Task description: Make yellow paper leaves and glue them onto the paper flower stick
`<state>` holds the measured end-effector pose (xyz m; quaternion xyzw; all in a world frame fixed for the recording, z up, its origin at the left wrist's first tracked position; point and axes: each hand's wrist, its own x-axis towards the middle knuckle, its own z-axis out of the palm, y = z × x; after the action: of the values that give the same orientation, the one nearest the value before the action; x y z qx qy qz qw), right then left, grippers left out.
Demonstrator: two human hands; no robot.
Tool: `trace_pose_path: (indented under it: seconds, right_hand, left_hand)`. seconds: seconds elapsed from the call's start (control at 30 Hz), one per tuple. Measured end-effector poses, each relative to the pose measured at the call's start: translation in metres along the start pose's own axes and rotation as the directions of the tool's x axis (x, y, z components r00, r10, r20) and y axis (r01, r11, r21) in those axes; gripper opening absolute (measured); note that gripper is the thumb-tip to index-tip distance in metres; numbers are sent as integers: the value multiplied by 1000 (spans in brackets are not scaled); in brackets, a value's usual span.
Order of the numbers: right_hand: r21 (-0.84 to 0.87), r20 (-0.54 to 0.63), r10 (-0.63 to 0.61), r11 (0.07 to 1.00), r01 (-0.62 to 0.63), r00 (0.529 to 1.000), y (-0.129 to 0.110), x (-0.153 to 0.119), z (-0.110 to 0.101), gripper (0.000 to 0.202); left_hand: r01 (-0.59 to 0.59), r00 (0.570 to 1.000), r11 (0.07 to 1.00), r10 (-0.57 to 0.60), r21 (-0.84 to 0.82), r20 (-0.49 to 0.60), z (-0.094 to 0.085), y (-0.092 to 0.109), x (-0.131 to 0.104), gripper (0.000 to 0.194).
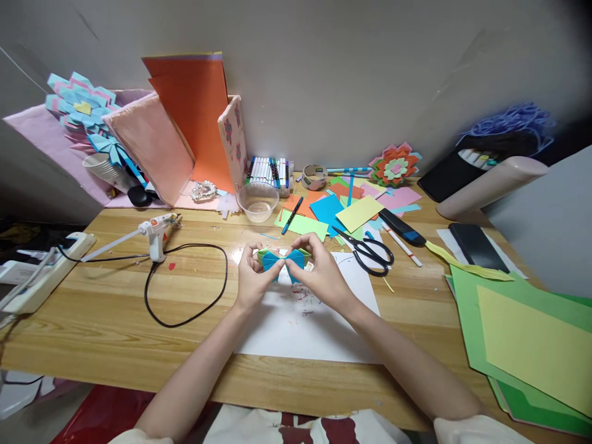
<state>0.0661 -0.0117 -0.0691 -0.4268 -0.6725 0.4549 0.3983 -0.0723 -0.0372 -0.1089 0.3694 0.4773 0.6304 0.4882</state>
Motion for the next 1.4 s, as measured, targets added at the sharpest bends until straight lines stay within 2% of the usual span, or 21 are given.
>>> trace_pose_path:
  seconds: [0.13,0.4,0.7,0.8,0.9,1.07,1.27,1.4]
  right_hand:
    - [-2,13,16,1000,-16,1000,0,1,-3,15]
    - [-82,61,140,988,-134,988,4,7,-7,13]
    - [-127,41,154,981,-148,987,13,7,-4,11]
    - [-124,71,168,980,-158,983,14,7,-5,12]
    - [-83,98,144,987,-136,985,16,10,-9,15]
    - [12,7,146,989,-146,989,18,13,-13,21]
    - [-125,-102,-29,992,16,994,14,9,-10,13]
    - [-63,-69,36,997,-40,997,16,9,-7,20]
  left_hand:
    - [33,999,999,-33,3,-17,1,0,1,47]
    - [86,995,996,-87,-7,-47,2,-6,2,46]
    - [104,994,995,-104,5,-21,2,-7,-1,50]
    - [92,996,996,-92,13,-19,2,-7,-1,51]
    - [84,995,996,-81,38,-64,2,-8,1,52]
    - [79,984,993,-63,91,-168,2,-12,4,49]
    - [38,969,992,-8,121,-247,1,-13,3,50]
    - [-9,964,996,33,92,-265,3,-7,1,51]
